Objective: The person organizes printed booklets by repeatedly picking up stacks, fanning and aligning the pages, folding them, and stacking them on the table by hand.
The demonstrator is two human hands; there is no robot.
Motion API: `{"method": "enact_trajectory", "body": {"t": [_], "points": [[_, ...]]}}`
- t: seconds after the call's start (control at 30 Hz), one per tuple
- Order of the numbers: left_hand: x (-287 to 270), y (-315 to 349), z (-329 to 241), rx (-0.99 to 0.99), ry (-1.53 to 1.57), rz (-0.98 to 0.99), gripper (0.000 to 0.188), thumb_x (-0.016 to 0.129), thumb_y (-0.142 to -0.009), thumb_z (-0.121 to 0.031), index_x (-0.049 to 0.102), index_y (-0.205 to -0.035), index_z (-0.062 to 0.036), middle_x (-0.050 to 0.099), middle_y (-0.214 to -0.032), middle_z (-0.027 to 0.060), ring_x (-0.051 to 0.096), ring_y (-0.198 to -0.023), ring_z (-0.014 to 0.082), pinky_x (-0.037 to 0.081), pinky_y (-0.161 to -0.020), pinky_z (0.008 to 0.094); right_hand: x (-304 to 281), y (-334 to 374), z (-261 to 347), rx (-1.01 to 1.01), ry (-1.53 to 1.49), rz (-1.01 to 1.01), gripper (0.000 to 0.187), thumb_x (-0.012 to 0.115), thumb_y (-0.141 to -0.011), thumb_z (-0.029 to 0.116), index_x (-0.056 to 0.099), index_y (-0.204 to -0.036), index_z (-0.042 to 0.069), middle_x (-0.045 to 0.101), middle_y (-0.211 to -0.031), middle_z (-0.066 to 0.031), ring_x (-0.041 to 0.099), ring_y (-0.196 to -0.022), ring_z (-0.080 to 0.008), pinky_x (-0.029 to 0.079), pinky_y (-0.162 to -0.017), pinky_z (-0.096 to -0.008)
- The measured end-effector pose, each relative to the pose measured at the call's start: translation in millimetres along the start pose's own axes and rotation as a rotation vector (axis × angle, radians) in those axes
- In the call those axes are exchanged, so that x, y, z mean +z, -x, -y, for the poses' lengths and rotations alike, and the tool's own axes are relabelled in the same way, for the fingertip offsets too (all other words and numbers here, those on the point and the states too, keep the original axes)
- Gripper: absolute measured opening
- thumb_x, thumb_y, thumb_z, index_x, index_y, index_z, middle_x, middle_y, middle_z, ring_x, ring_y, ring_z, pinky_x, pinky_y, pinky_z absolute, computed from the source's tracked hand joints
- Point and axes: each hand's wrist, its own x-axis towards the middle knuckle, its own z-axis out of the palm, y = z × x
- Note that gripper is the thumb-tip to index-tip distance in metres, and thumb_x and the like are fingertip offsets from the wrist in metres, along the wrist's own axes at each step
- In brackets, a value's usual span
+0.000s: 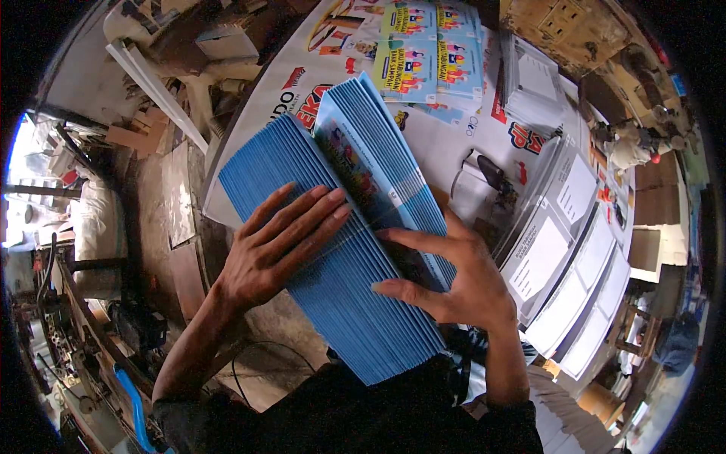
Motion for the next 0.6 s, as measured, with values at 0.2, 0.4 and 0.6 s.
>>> {"method": "enact_trajectory", "body": {"t": [0.2,0.4,0.6], "points": [[15,6,1,0.013,-0.036,-0.206,0.058,0.068,-0.084,-0.010,0.053,-0.140,-0.0158,0.045,-0.150,0.0064,0.041,-0.140,0.0219,0.035,-0.118,0.0459,3,-4,-4,-0.080,-0.009,-0.066,0.048,0.075,-0.083,0.033,0.066,-0.124,0.008,0.057,-0.122,-0.0304,0.058,-0.116,-0.0424,0.047,-0.099,-0.0446],[11,7,2,0.012,-0.003,-0.162,0.060,0.071,-0.082,-0.008,0.054,-0.138,-0.0136,0.049,-0.147,0.0069,0.044,-0.138,0.0225,0.037,-0.117,0.0451,-1,-1,1,0.074,-0.114,0.061,0.043,0.069,-0.087,0.028,0.065,-0.126,0.008,0.046,-0.135,-0.0327,0.055,-0.120,-0.0449,0.045,-0.102,-0.0459],[12,9,2,0.002,-0.013,-0.117,0.062,0.072,-0.082,-0.010,0.051,-0.141,-0.0151,0.048,-0.148,0.0068,0.046,-0.137,0.0243,0.035,-0.117,0.0459,2,0,-1,-0.120,0.114,-0.017,0.057,0.078,-0.079,0.043,0.067,-0.122,0.006,0.044,-0.140,-0.0305,0.051,-0.126,-0.0440,0.041,-0.108,-0.0452]]}}
